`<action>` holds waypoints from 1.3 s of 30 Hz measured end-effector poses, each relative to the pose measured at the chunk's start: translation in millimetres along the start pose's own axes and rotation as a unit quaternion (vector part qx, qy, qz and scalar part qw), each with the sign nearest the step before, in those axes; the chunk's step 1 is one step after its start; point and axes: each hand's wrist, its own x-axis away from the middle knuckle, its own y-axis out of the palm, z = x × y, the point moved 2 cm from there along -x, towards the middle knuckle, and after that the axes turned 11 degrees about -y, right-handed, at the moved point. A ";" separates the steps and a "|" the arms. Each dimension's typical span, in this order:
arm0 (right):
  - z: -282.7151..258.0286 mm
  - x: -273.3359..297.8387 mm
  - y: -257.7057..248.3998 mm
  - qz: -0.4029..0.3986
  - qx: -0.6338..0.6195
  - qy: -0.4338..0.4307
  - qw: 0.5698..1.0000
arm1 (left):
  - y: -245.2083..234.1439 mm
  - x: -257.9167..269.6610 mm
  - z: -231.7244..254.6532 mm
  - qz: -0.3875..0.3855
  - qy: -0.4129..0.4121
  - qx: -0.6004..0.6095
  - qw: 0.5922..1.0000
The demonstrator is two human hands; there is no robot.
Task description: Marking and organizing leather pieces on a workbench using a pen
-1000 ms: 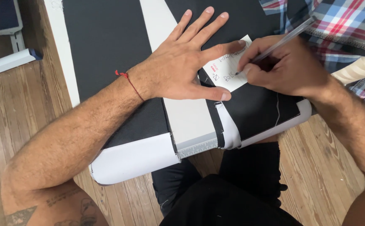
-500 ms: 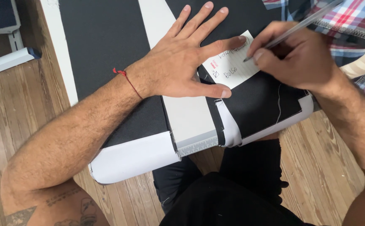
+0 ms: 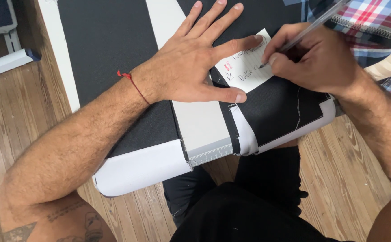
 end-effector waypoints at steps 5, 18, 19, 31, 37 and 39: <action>-0.6 1.3 1.4 0.018 0.003 0.015 1.000 | 0.2 -0.5 -0.1 0.005 0.004 0.005 1.000; 8.2 3.8 2.3 0.045 0.039 -0.056 0.997 | -0.7 0.2 -0.7 0.003 0.005 0.009 1.000; 6.7 3.6 1.8 0.045 0.040 -0.056 0.997 | -0.8 -0.2 -0.5 0.003 0.005 0.009 1.000; 15.8 6.4 0.7 0.041 0.070 -0.069 0.994 | -0.9 0.3 -0.1 0.002 0.006 0.014 1.000; 2.5 6.2 1.5 0.003 0.000 -0.119 0.993 | -1.4 1.3 -0.8 0.003 0.008 0.021 1.000; -0.6 5.3 5.2 -0.012 -0.035 -0.107 0.994 | -1.5 0.6 -0.6 -0.005 0.005 0.017 1.000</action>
